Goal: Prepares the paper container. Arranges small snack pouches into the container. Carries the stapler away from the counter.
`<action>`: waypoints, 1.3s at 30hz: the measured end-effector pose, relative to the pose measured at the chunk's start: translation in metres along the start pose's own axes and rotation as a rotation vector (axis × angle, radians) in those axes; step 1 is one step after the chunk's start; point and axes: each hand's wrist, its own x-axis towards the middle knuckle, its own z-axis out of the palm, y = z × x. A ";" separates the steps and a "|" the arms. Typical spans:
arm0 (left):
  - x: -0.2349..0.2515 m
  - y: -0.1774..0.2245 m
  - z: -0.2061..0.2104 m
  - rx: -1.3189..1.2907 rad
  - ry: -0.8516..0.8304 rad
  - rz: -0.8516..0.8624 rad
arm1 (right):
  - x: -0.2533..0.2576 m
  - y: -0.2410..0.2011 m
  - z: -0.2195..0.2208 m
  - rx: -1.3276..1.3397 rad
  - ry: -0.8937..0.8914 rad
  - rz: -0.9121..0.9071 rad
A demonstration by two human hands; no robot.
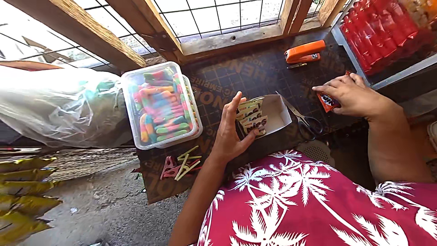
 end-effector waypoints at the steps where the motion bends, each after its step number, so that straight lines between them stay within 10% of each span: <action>1: -0.001 -0.001 0.000 0.010 0.024 0.023 | 0.006 0.000 -0.005 -0.016 -0.007 -0.013; 11: -0.001 -0.001 -0.003 0.125 0.082 0.160 | 0.047 -0.007 -0.024 0.250 0.010 -0.205; 21: 0.000 0.001 -0.001 0.098 0.084 0.157 | 0.038 -0.060 -0.055 0.692 0.503 -0.496; 39: 0.000 0.002 -0.002 0.125 0.075 0.151 | 0.053 -0.131 -0.011 0.184 0.448 -0.482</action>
